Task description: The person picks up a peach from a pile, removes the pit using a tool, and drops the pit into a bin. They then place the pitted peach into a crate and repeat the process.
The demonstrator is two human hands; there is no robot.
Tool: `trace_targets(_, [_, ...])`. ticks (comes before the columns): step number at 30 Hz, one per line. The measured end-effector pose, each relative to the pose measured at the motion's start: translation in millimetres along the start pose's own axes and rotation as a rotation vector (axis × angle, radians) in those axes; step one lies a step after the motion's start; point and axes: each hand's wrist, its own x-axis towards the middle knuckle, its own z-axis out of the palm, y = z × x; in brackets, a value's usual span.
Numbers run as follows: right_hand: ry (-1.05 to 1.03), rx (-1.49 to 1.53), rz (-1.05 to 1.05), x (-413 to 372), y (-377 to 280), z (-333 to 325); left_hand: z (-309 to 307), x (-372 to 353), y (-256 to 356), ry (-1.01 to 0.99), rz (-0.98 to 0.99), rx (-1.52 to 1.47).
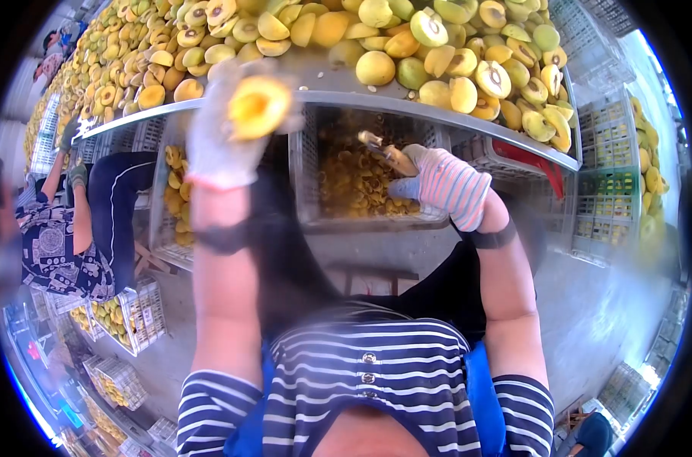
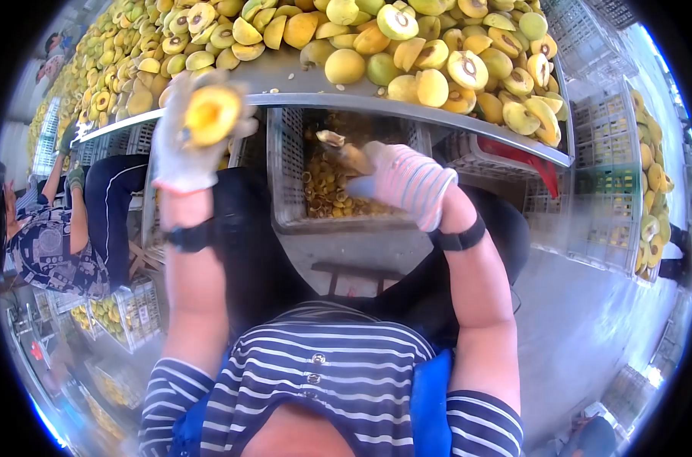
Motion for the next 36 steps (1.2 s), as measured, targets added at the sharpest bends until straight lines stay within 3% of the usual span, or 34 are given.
trace_targets(2, [-0.094,-0.163,0.264,-4,-6,-10,-4,-21,21,0.526,0.065,0.943])
trace_targets(4, [-0.058,-0.206,0.24,-9,-12,-11,-24,-14,25,0.629,0.218,2.077])
trace_targets(5, [-0.02,-0.261,0.208,-8,-14,-13,6,0,22,0.585,0.04,1.903])
trace_targets(6, [-0.005,-0.243,0.203,-7,-16,-12,4,21,-1,0.428,0.289,1.833])
trace_targets(8, [-0.018,-0.17,0.237,-6,-18,-13,50,62,-37,0.228,0.288,1.786])
trace_targets(10, [0.073,-0.164,0.231,-5,-5,-5,85,97,-68,0.091,0.0,1.827])
trace_targets(11, [0.124,-0.15,0.239,-3,-1,-4,74,119,-95,0.01,0.06,1.846])
trace_targets(14, [0.291,-0.104,0.172,-1,7,-2,76,142,-95,-0.052,0.119,1.958])
trace_targets(16, [0.404,0.053,0.208,4,6,0,75,129,-77,0.036,0.025,1.555])
trace_targets(17, [0.406,0.156,0.278,5,-1,-3,56,134,-74,0.101,0.087,1.349])
trace_targets(18, [0.44,0.183,0.244,8,-1,0,33,133,-67,0.167,-0.196,0.853])
trace_targets(21, [0.474,0.282,0.167,19,-10,5,39,106,-53,0.082,-0.158,1.254])
trace_targets(23, [0.51,0.553,0.24,27,-17,5,56,105,-59,0.158,-0.149,1.445])
trace_targets(24, [0.512,0.541,0.237,30,-17,7,69,104,-59,0.156,-0.158,1.503])
trace_targets(28, [0.635,0.752,0.181,41,-9,19,69,138,-95,-0.167,-0.19,1.874])
trace_targets(30, [0.575,0.997,0.177,46,2,28,64,132,-91,-0.143,-0.193,1.761])
trace_targets(32, [0.58,0.829,0.21,46,8,22,57,126,-78,0.037,0.006,1.407])
trace_targets(34, [0.658,0.605,-0.061,52,30,32,58,112,-62,0.025,-0.153,0.992])
trace_targets(35, [0.555,1.162,0.29,41,-22,-3,66,100,-52,-0.006,-0.195,0.901])
trace_targets(36, [0.55,1.165,0.292,41,-29,-5,73,87,-45,-0.038,-0.236,0.812])
